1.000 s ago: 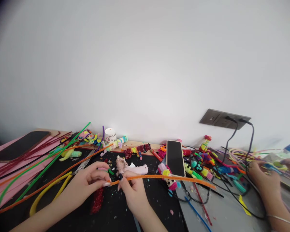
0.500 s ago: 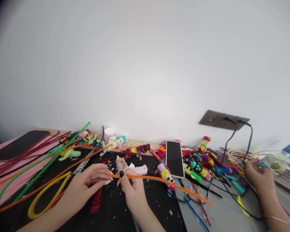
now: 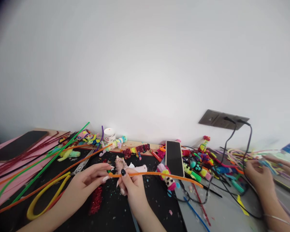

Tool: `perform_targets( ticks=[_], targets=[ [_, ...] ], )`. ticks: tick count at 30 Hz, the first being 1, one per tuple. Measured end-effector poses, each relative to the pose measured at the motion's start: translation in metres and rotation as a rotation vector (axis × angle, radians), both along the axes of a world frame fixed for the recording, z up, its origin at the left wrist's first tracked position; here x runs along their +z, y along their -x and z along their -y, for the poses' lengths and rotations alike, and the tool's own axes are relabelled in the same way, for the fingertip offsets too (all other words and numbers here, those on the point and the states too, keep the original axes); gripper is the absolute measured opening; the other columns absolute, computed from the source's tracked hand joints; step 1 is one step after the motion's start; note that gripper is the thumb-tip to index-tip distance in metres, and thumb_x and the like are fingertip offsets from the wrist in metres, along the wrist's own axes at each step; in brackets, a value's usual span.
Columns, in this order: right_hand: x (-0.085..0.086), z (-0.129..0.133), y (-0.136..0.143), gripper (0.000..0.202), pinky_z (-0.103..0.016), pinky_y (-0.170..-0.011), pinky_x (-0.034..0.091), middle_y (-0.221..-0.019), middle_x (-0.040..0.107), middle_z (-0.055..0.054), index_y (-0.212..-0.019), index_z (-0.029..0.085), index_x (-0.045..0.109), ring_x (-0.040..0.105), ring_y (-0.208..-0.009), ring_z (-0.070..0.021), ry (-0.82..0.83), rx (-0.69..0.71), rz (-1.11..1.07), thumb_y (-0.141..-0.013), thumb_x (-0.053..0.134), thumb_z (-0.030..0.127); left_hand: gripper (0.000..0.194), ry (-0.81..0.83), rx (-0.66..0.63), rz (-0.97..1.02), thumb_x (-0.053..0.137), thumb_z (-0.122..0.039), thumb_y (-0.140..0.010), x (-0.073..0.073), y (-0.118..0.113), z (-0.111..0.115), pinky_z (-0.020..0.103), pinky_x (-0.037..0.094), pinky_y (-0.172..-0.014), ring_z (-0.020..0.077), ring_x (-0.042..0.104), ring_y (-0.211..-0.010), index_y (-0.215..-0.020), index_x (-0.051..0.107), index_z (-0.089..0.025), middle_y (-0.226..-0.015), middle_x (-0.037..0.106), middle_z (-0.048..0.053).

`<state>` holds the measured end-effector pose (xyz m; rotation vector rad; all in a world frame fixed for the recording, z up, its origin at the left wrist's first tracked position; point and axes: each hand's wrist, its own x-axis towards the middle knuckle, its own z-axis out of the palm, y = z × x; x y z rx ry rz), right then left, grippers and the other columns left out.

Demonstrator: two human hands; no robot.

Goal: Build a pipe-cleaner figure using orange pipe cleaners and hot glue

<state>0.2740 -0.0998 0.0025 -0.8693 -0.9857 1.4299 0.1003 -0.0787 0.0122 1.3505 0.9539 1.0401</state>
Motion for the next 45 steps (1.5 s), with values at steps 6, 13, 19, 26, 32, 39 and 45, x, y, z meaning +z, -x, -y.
perform_targets(
  ticks=[6,13,19,26,32,39,45],
  targets=[
    [0.0,0.002,0.003,0.039,-0.02,-0.039,0.016,-0.04,0.039,0.008,-0.06,0.015,0.057,0.025,-0.035,-0.0032,0.023,0.039,-0.075,-0.081,0.065,0.046,0.027,-0.014,0.065,0.102,0.067,-0.018,-0.073,0.003,-0.002,0.002,0.025,0.056,-0.082,0.0163,0.069,-0.084,-0.099,0.059,-0.021,-0.089,0.072,0.002],
    [0.001,0.002,0.003,0.04,-0.02,-0.038,0.014,-0.039,0.04,0.008,-0.058,0.016,0.057,0.025,-0.034,-0.0034,0.046,0.067,-0.053,-0.08,0.065,0.048,0.021,-0.003,0.105,0.097,0.071,-0.018,-0.068,0.007,-0.003,0.004,0.023,0.057,-0.078,0.0151,0.07,-0.078,-0.087,0.062,-0.02,-0.079,0.073,0.0],
    [0.002,0.001,0.003,0.037,-0.02,-0.037,0.014,-0.04,0.04,0.008,-0.058,0.017,0.059,0.023,-0.033,-0.0035,0.058,0.086,-0.066,-0.08,0.066,0.046,0.019,0.029,0.115,0.095,0.073,-0.018,-0.065,0.012,-0.002,0.003,0.024,0.058,-0.076,0.0159,0.071,-0.076,-0.082,0.063,-0.019,-0.076,0.074,0.001],
    [0.001,0.0,0.002,0.037,-0.02,-0.038,0.015,-0.041,0.041,0.008,-0.059,0.017,0.058,0.024,-0.034,-0.0037,0.04,0.084,-0.052,-0.081,0.064,0.047,0.028,0.104,0.117,0.189,0.076,-0.015,-0.06,0.013,-0.002,0.002,0.025,0.059,-0.073,0.0176,0.072,-0.074,-0.083,0.06,-0.018,-0.073,0.075,0.001],
    [0.003,0.003,0.002,0.037,-0.02,-0.04,0.014,-0.04,0.04,0.008,-0.06,0.017,0.058,0.022,-0.035,-0.0039,0.035,0.086,-0.056,-0.082,0.063,0.046,0.027,0.105,0.09,0.206,0.076,-0.018,-0.063,0.011,-0.002,0.002,0.028,0.059,-0.077,0.0186,0.072,-0.077,-0.084,0.059,-0.017,-0.08,0.075,0.003],
    [0.004,0.002,0.003,0.039,-0.022,-0.04,0.015,-0.043,0.041,0.007,-0.056,0.018,0.058,0.024,-0.035,-0.0044,0.071,0.065,-0.035,-0.078,0.066,0.049,0.025,0.086,0.102,0.115,0.075,-0.019,-0.064,0.011,-0.001,0.002,0.027,0.058,-0.073,0.0182,0.071,-0.075,-0.084,0.06,-0.018,-0.075,0.074,0.001],
    [0.005,0.002,0.002,0.039,-0.021,-0.04,0.015,-0.042,0.041,0.007,-0.057,0.017,0.058,0.025,-0.035,-0.0042,0.06,0.076,-0.041,-0.079,0.065,0.048,0.024,0.099,0.081,0.081,0.072,-0.017,-0.067,0.009,0.001,0.001,0.023,0.054,-0.07,0.0156,0.07,-0.072,-0.086,0.057,-0.02,-0.07,0.074,-0.001]
  ],
)
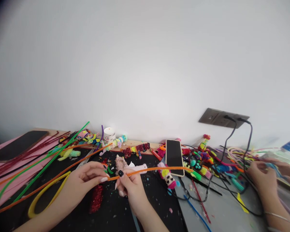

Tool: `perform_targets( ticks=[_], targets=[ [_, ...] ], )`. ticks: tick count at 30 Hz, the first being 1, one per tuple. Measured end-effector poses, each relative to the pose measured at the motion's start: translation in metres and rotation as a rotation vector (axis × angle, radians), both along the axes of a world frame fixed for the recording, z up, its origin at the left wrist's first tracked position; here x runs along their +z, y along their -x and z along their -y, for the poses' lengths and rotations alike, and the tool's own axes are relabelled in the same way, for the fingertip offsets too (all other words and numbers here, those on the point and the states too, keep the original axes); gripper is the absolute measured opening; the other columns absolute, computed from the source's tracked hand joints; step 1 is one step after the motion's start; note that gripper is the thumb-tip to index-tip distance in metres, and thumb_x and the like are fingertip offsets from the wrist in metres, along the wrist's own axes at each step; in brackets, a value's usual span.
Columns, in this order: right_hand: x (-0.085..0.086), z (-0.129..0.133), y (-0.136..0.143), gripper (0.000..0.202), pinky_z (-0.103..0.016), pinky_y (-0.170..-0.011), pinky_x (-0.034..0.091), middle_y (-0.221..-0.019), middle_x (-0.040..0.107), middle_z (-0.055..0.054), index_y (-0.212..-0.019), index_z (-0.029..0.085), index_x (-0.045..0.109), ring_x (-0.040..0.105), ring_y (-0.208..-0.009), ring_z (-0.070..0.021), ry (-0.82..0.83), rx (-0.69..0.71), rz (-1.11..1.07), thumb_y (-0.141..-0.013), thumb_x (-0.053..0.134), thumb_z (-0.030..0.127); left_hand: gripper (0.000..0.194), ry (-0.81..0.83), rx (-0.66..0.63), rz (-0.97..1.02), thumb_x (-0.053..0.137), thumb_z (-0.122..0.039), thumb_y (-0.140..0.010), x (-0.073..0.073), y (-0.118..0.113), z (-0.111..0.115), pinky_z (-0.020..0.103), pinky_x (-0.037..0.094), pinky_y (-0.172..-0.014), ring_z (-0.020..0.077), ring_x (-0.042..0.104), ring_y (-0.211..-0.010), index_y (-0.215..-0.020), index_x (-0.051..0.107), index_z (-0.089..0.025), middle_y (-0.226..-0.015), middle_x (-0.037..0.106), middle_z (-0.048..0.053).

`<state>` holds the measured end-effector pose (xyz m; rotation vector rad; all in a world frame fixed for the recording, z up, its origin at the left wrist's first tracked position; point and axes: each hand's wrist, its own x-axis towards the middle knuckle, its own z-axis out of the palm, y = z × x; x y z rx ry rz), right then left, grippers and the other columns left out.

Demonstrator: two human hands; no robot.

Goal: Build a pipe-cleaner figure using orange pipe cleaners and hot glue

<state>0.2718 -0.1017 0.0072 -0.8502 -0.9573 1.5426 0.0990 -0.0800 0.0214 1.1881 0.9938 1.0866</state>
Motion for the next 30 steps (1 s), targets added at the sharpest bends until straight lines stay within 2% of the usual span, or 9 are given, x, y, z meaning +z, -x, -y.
perform_targets(
  ticks=[9,17,21,24,30],
  targets=[
    [-0.0007,0.0012,-0.0019,0.041,-0.023,-0.043,0.013,-0.043,0.042,0.006,-0.056,0.016,0.058,0.027,-0.037,-0.0049,-0.044,-0.012,0.088,-0.08,0.063,0.05,0.021,0.016,-0.071,-0.04,0.071,-0.02,-0.068,0.0023,-0.0013,0.0006,0.026,0.052,-0.07,0.0177,0.07,-0.071,-0.084,0.057,-0.02,-0.068,0.074,-0.001],
    [0.0006,-0.0001,-0.0015,0.044,-0.022,-0.042,0.018,-0.046,0.046,0.005,-0.056,0.018,0.06,0.03,-0.038,-0.0064,-0.091,0.041,0.216,-0.079,0.062,0.055,0.015,-0.026,-0.182,-0.141,0.067,-0.021,-0.072,0.0009,-0.0026,0.004,0.027,0.05,-0.069,0.0186,0.069,-0.071,-0.084,0.058,-0.02,-0.07,0.074,0.001],
    [0.0025,0.0,-0.001,0.043,-0.022,-0.043,0.017,-0.043,0.039,0.007,-0.057,0.017,0.059,0.027,-0.039,-0.0065,-0.088,-0.02,0.196,-0.079,0.062,0.054,0.023,-0.008,-0.101,-0.05,0.071,-0.02,-0.069,-0.0028,-0.0025,0.0027,0.029,0.054,-0.075,0.0197,0.071,-0.077,-0.088,0.057,-0.019,-0.074,0.075,0.002],
    [0.0029,-0.0002,-0.0007,0.04,-0.022,-0.043,0.013,-0.04,0.036,0.008,-0.059,0.017,0.058,0.022,-0.038,-0.0062,-0.05,-0.065,0.113,-0.082,0.061,0.05,0.03,0.011,-0.03,0.032,0.073,-0.019,-0.066,-0.0037,-0.0023,0.0001,0.031,0.056,-0.08,0.0202,0.071,-0.083,-0.092,0.057,-0.019,-0.084,0.075,0.004],
    [0.0029,-0.0003,0.0002,0.039,-0.023,-0.042,0.012,-0.04,0.035,0.008,-0.059,0.017,0.057,0.02,-0.037,-0.0052,0.005,-0.061,-0.007,-0.081,0.062,0.049,0.038,-0.017,0.055,0.046,0.074,-0.022,-0.065,0.0024,-0.001,-0.0043,0.031,0.058,-0.077,0.0195,0.071,-0.083,-0.099,0.059,-0.019,-0.107,0.072,0.007]
  ],
)
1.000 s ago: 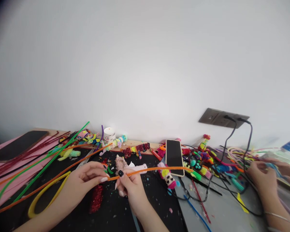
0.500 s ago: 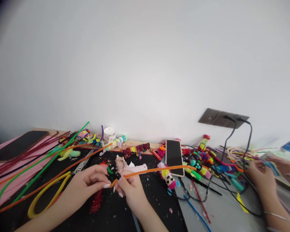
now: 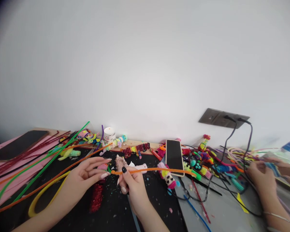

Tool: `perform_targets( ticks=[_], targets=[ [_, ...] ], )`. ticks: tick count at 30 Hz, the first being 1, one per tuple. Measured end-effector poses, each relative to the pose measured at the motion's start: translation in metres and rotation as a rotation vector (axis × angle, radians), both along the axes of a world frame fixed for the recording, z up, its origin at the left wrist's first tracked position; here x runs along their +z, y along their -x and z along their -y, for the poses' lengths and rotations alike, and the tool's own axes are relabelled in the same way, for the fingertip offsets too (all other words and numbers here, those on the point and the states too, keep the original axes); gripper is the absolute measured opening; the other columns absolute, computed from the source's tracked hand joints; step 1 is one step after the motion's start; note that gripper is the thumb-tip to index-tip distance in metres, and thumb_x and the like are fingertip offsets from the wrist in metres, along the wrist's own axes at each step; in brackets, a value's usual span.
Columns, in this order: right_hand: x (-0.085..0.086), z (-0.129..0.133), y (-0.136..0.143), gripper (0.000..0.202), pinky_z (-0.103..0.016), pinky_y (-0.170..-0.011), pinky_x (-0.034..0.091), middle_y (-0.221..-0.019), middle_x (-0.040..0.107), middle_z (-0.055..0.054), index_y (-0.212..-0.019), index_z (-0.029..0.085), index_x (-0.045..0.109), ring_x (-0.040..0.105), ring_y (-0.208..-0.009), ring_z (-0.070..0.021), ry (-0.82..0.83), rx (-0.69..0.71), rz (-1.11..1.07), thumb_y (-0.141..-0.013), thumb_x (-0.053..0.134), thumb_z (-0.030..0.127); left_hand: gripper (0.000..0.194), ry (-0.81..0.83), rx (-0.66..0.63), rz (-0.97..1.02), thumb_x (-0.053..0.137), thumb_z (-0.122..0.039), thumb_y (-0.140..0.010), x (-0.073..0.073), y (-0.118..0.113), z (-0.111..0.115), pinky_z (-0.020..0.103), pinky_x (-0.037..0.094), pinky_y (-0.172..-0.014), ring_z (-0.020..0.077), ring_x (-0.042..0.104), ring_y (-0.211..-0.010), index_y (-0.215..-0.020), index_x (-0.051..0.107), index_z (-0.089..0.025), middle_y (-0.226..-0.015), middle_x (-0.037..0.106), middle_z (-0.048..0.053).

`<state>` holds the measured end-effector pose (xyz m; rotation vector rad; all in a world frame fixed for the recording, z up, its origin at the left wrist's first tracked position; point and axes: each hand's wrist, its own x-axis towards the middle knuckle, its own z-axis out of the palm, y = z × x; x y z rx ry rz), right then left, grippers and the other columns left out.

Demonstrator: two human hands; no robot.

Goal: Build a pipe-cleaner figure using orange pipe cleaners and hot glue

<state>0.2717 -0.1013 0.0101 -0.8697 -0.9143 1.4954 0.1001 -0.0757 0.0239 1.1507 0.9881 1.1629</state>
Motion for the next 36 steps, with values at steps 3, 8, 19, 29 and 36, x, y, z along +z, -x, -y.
perform_targets(
  ticks=[3,8,19,29,36],
  targets=[
    [0.001,0.001,0.0,0.039,-0.023,-0.042,0.012,-0.039,0.035,0.008,-0.059,0.017,0.056,0.02,-0.037,-0.0049,0.021,0.01,-0.028,-0.081,0.063,0.049,0.031,-0.022,-0.001,-0.089,0.073,-0.022,-0.065,0.001,0.0,0.001,0.028,0.058,-0.073,0.0196,0.071,-0.08,-0.095,0.064,-0.019,-0.094,0.074,0.005],
    [0.004,0.003,0.002,0.037,-0.022,-0.041,0.013,-0.039,0.037,0.008,-0.059,0.017,0.057,0.021,-0.035,-0.0047,0.071,0.079,-0.056,-0.078,0.065,0.047,0.024,-0.076,-0.047,-0.119,0.071,-0.019,-0.067,-0.002,-0.001,0.005,0.027,0.057,-0.075,0.0176,0.07,-0.077,-0.09,0.065,-0.02,-0.082,0.074,0.002],
    [0.002,0.004,0.002,0.036,-0.022,-0.04,0.012,-0.037,0.038,0.008,-0.06,0.015,0.058,0.02,-0.034,-0.0034,0.069,0.15,-0.105,-0.08,0.065,0.044,0.014,-0.04,-0.028,-0.096,0.072,-0.019,-0.066,0.004,0.0,0.006,0.025,0.057,-0.075,0.0174,0.07,-0.074,-0.077,0.064,-0.02,-0.073,0.073,0.0],
    [0.001,0.002,0.001,0.04,-0.02,-0.039,0.013,-0.037,0.037,0.008,-0.058,0.014,0.057,0.022,-0.034,-0.0033,0.041,0.162,-0.081,-0.08,0.065,0.046,0.011,-0.072,-0.173,-0.195,0.064,-0.02,-0.075,0.001,0.003,0.008,0.026,0.052,-0.072,0.0166,0.069,-0.074,-0.075,0.053,-0.021,-0.073,0.072,-0.002],
    [-0.006,0.003,0.001,0.043,-0.021,-0.04,0.014,-0.039,0.038,0.008,-0.058,0.013,0.06,0.024,-0.035,-0.0035,-0.027,0.138,0.074,-0.082,0.062,0.049,0.011,-0.136,-0.247,-0.331,0.061,-0.022,-0.079,0.001,0.001,0.009,0.024,0.049,-0.067,0.0152,0.067,-0.07,-0.076,0.05,-0.022,-0.073,0.071,-0.003]
  ],
)
